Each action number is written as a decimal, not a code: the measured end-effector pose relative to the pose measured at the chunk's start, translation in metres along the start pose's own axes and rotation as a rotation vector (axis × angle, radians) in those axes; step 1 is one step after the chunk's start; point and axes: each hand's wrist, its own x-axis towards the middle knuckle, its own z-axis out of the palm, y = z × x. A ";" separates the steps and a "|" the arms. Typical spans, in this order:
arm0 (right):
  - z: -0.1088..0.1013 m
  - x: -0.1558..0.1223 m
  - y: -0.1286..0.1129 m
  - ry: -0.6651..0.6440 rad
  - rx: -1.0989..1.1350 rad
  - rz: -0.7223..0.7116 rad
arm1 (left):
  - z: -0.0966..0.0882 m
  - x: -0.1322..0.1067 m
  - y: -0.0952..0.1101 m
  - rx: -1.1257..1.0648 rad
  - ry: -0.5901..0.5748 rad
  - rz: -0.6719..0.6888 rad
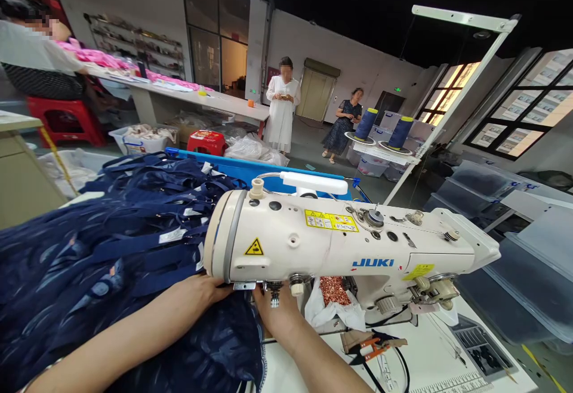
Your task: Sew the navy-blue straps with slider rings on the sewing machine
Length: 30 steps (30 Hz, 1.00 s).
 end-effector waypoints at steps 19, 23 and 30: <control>0.015 0.004 0.007 0.038 -0.006 0.030 | 0.002 -0.001 -0.003 -0.030 0.025 0.018; 0.016 0.002 0.008 0.076 0.018 -0.004 | 0.003 -0.001 -0.003 -0.026 0.024 0.016; 0.020 0.005 0.008 0.032 -0.020 0.041 | 0.001 -0.001 -0.001 0.006 0.027 0.029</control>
